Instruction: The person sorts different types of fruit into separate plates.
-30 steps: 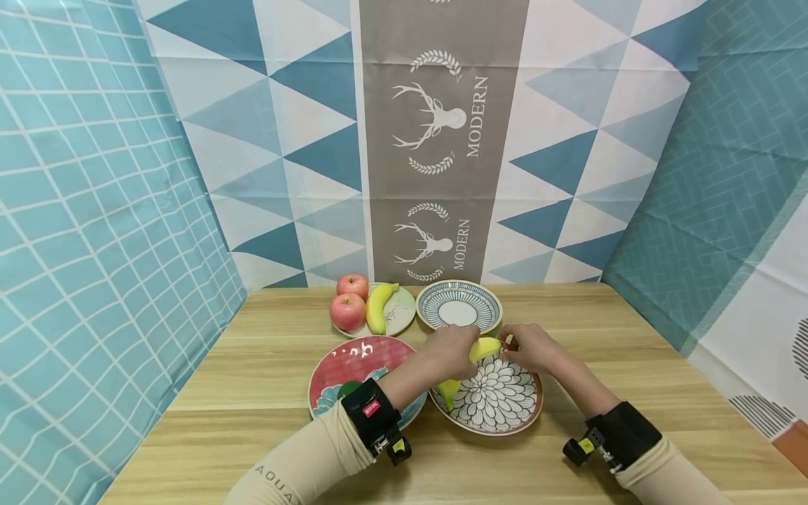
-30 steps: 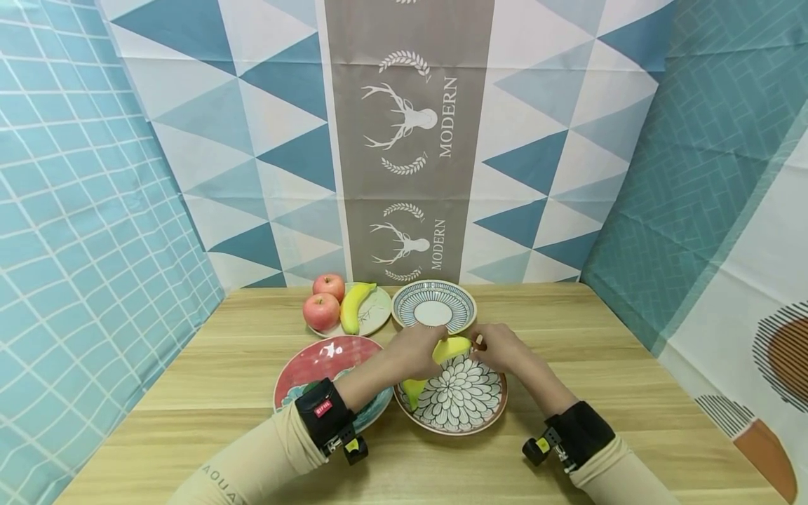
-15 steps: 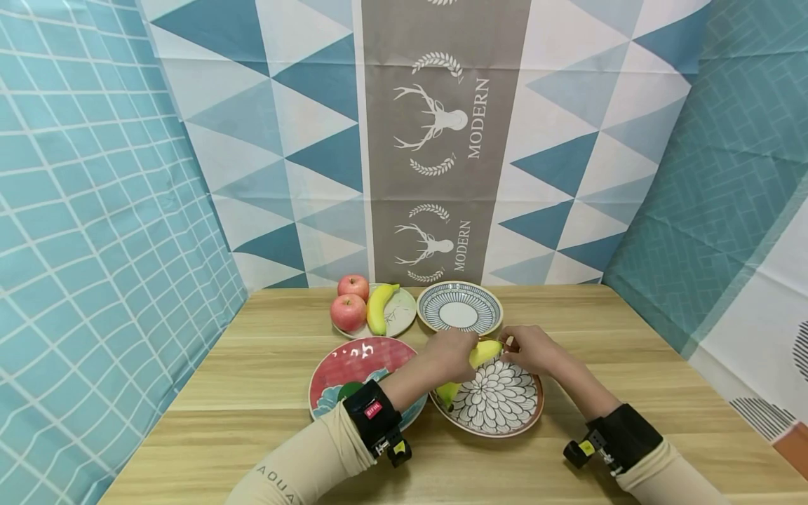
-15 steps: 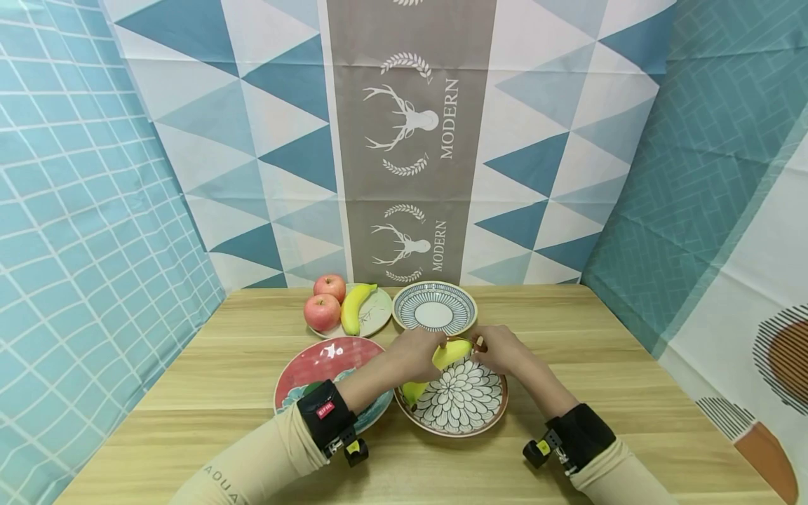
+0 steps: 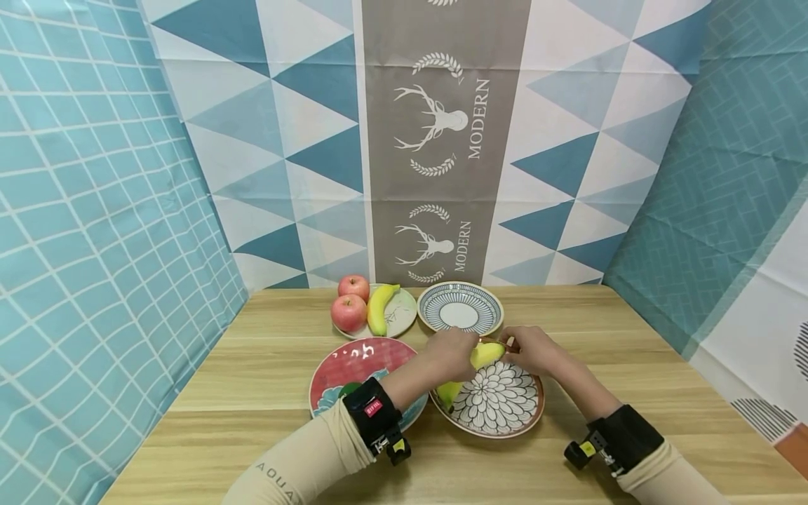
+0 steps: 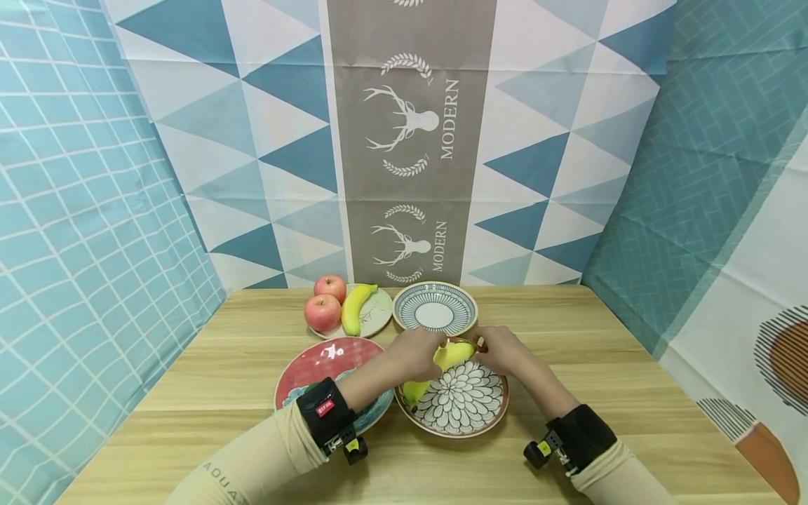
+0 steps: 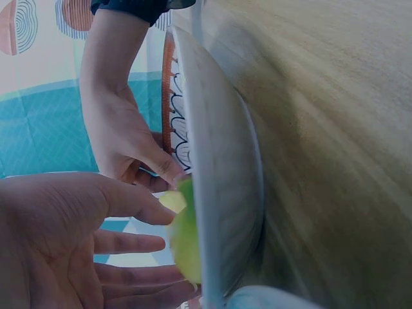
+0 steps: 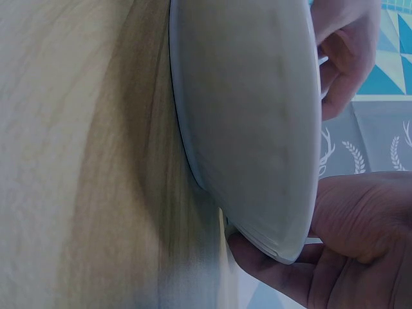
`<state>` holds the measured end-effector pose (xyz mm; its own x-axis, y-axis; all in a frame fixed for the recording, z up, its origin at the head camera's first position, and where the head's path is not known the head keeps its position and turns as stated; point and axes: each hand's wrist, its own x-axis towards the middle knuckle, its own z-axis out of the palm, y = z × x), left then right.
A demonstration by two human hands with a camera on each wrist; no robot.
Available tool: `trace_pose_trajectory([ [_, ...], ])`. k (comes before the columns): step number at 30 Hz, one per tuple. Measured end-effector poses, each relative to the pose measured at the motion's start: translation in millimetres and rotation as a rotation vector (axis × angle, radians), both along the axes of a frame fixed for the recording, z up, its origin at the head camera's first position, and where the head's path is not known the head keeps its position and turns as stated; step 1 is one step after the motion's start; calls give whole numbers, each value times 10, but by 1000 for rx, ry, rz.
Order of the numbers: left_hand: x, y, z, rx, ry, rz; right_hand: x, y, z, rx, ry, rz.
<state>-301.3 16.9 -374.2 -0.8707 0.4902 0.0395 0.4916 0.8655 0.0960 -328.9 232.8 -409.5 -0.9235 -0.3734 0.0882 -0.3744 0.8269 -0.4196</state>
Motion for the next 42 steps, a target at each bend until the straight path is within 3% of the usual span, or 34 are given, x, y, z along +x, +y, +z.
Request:
trace_pose_trajectory([
  [11, -12, -66, 252, -53, 65, 21, 1, -4, -12, 1, 3, 10],
  [20, -150, -195, 456, -43, 80, 64, 1, -19, 16, 17, -20, -2],
  [27, -345, -355, 650, -59, 128, 122, -6, -29, 3, 31, -22, -10],
  [32, -482, -472, 759, -69, 144, 203, -10, -26, 9, 28, -18, -6],
  [42, -766, -768, 735, -33, 88, 307, -9, -28, -2, 20, -41, -29],
])
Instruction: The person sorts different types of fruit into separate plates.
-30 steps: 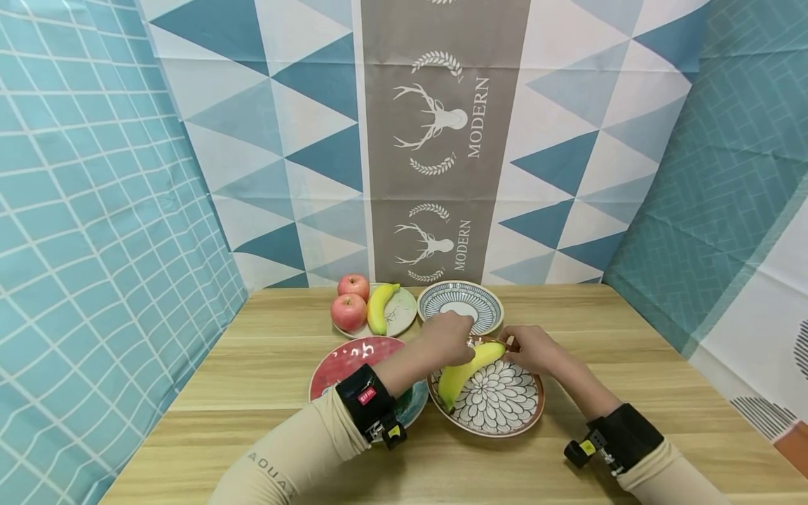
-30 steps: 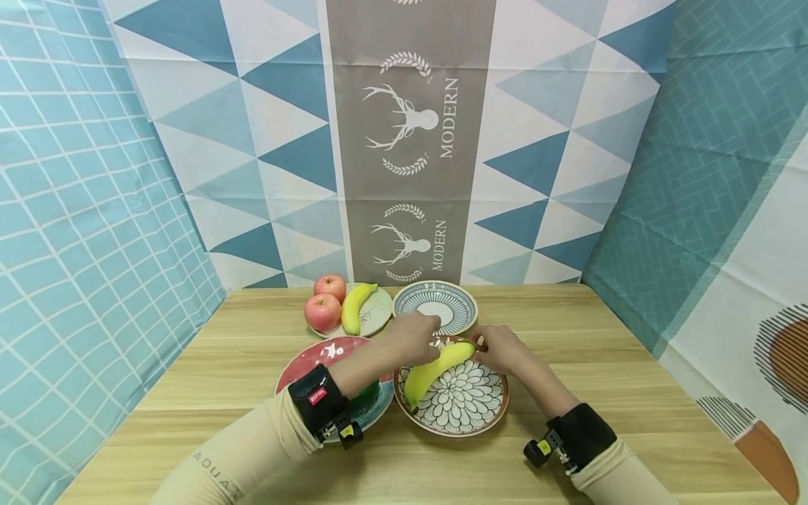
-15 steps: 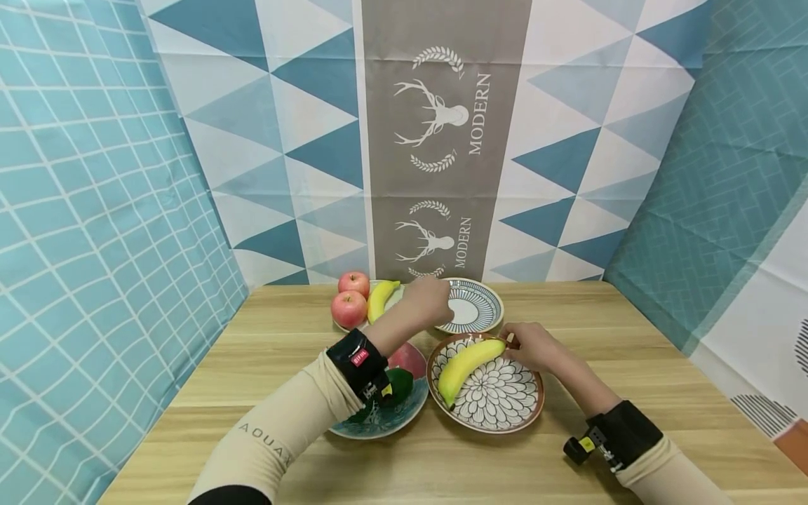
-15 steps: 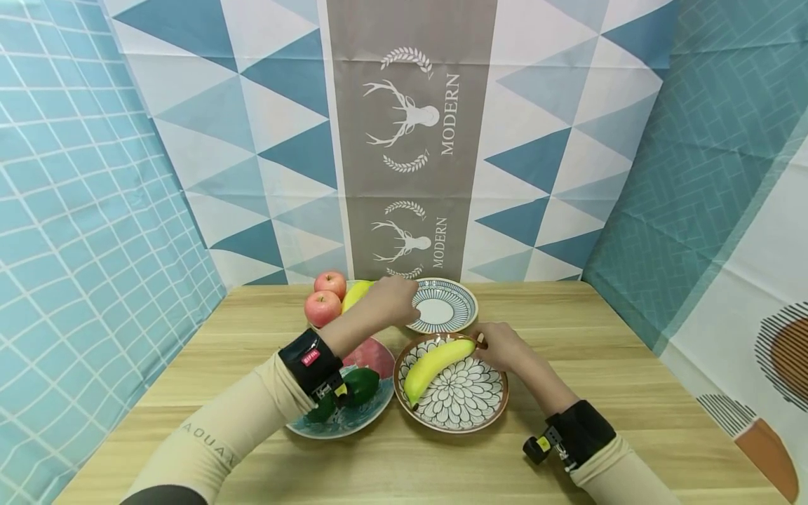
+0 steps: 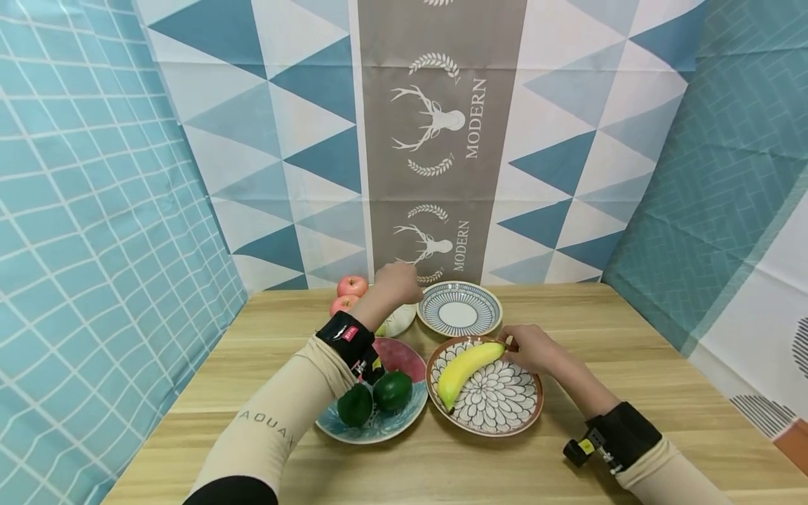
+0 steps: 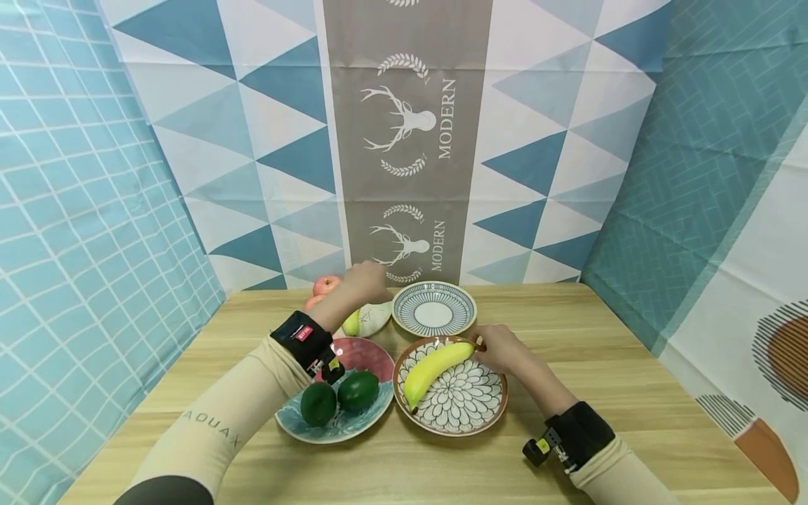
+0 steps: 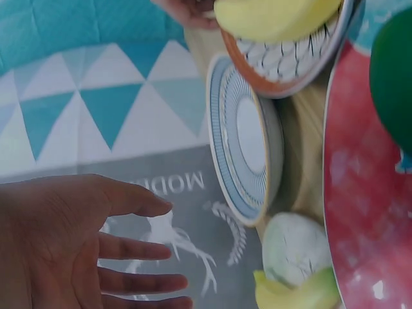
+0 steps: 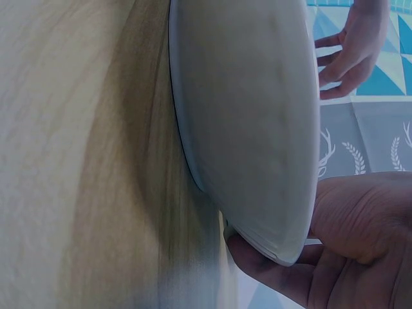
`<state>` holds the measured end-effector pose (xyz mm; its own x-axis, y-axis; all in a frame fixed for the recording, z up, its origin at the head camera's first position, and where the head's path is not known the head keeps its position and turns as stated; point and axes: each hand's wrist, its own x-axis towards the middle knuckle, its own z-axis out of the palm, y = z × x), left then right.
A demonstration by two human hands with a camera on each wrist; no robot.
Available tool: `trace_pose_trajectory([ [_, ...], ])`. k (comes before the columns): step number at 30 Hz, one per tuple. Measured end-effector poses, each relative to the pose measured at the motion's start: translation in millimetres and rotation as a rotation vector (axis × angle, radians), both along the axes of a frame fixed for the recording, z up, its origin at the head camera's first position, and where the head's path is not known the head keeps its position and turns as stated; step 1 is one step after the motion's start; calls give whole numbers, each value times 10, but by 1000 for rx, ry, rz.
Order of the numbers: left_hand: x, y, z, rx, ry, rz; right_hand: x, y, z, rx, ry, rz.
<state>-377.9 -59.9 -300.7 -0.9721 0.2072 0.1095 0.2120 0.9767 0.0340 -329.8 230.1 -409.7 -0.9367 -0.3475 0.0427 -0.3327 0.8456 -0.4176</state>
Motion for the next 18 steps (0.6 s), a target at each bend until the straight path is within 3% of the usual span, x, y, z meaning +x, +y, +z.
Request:
trace_pose_trajectory([
  [7, -138, -186, -37, 16, -3, 17, 11, 14, -29, 6, 11, 0],
  [13, -311, -287, -170, 48, -23, 23, 8, 16, -40, 0, 15, -3],
  [18, -379, -383, -256, 68, 22, 5, 14, 4, -23, -8, 12, -7],
])
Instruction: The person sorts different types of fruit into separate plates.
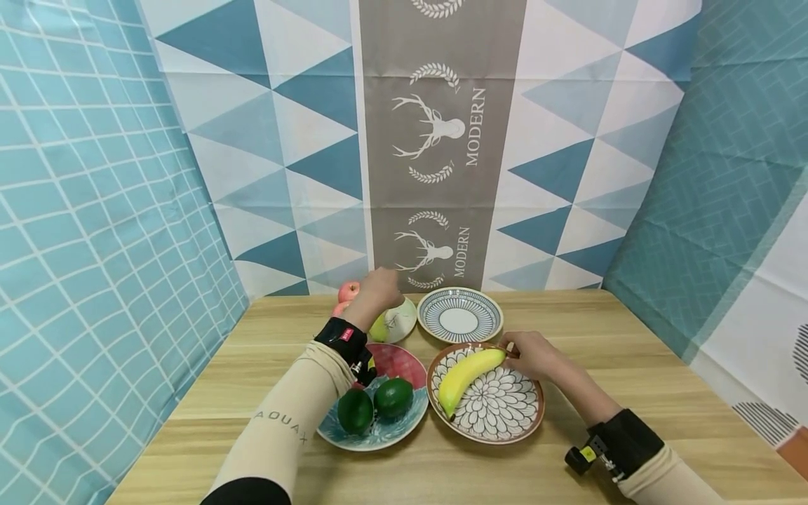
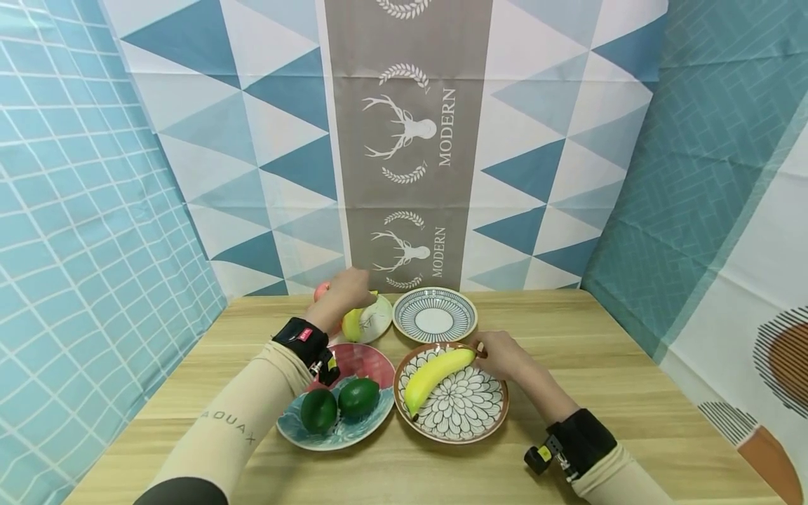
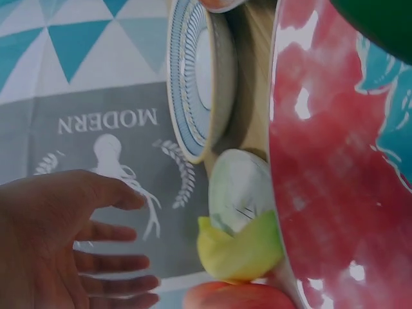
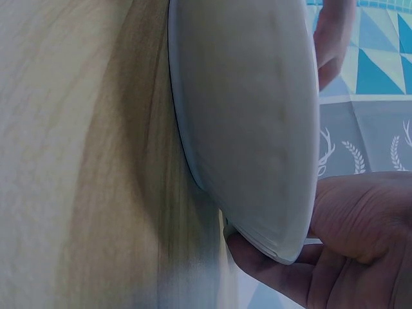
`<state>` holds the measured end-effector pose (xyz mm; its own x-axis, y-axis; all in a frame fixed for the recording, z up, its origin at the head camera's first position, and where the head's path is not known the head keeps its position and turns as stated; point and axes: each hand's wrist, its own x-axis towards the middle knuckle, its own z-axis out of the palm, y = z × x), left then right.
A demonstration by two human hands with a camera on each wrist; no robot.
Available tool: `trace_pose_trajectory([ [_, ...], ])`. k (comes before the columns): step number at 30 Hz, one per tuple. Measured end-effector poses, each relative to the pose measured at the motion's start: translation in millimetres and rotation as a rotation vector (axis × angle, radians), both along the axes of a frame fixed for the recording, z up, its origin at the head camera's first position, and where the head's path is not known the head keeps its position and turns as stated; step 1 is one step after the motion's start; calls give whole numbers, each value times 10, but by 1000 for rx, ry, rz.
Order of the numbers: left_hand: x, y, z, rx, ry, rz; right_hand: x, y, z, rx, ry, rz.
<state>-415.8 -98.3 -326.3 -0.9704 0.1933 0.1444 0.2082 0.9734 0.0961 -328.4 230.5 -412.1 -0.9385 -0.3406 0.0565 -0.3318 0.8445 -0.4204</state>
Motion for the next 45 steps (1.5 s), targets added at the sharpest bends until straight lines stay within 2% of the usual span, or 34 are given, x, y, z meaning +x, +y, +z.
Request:
trace_pose_trajectory([
  [9, -107, -157, -181, 25, 93, 1, -3, -20, 33, -12, 0, 12],
  [16, -235, -134, -323, 15, 68, -2, 26, -27, 62, -12, 7, 14],
  [21, -167, -112, -378, 5, 63, 6, 43, -34, 77, -20, 1, 16],
  [25, -117, -119, -431, -46, 62, 12, 44, -33, 71, -18, 0, 9],
  [27, -131, -112, -453, -71, 41, 25, 37, -29, 57, -15, -3, 2],
  [34, -208, -70, -499, -118, 17, 7, 27, 0, 34, -13, -5, -1],
  [45, -211, -13, -530, -155, -12, 25, 26, -1, 12, -10, 1, 6],
])
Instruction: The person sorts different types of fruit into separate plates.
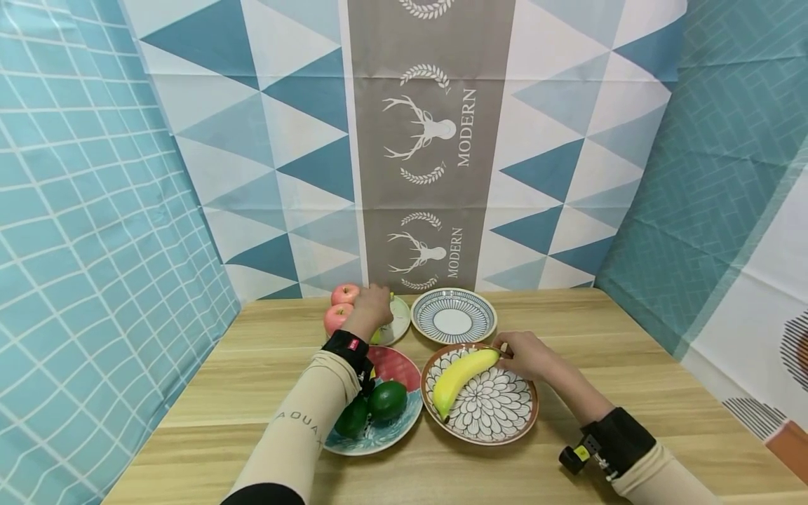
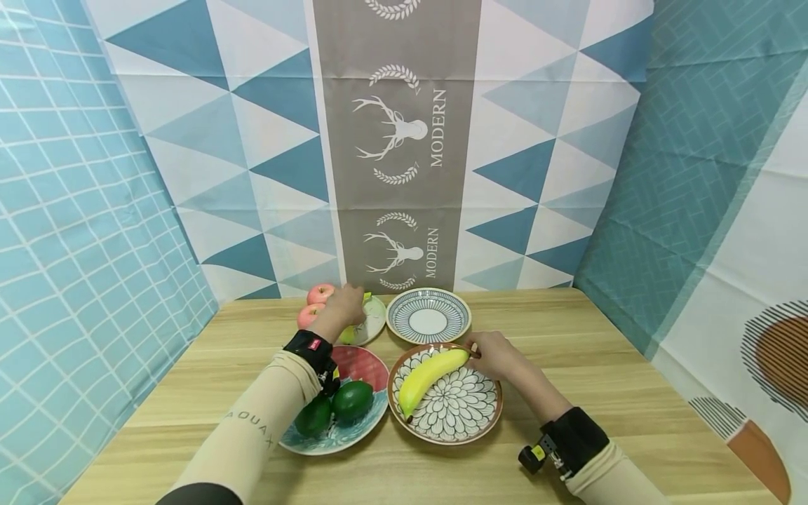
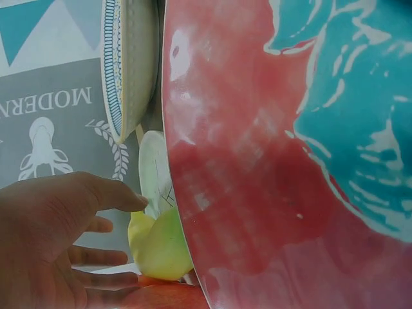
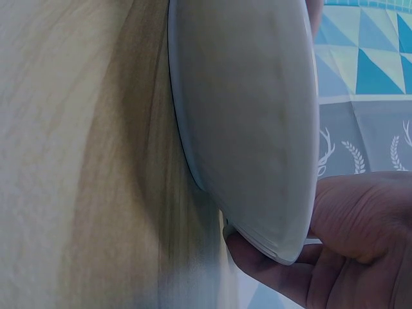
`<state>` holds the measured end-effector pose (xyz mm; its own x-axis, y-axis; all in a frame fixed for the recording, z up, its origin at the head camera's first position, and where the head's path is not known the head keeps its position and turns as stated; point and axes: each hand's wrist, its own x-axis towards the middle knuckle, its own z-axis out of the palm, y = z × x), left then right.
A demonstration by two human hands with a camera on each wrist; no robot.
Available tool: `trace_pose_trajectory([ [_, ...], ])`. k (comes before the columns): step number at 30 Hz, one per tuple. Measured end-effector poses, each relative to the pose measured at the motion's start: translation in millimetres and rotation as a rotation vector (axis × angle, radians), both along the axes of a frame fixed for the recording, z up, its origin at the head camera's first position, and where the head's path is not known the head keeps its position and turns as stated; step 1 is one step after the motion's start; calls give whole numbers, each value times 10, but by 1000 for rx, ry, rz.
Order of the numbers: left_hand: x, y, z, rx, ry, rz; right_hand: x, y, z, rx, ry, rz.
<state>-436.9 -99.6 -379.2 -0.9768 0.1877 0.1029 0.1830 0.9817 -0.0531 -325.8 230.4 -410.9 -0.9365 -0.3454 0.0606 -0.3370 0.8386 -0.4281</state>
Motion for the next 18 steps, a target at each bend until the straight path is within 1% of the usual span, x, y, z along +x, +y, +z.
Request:
trace_pose_trajectory([
  [10, -44, 31, -64, -36, -24, 9, -6, 23, -16, -4, 28, 18],
  [15, -33, 68, -71, -54, -26, 26, 0, 20, -9, -8, 16, 19],
  [18, -46, 82, -92, -48, -38, 43, -5, 16, -6, -14, 9, 18],
])
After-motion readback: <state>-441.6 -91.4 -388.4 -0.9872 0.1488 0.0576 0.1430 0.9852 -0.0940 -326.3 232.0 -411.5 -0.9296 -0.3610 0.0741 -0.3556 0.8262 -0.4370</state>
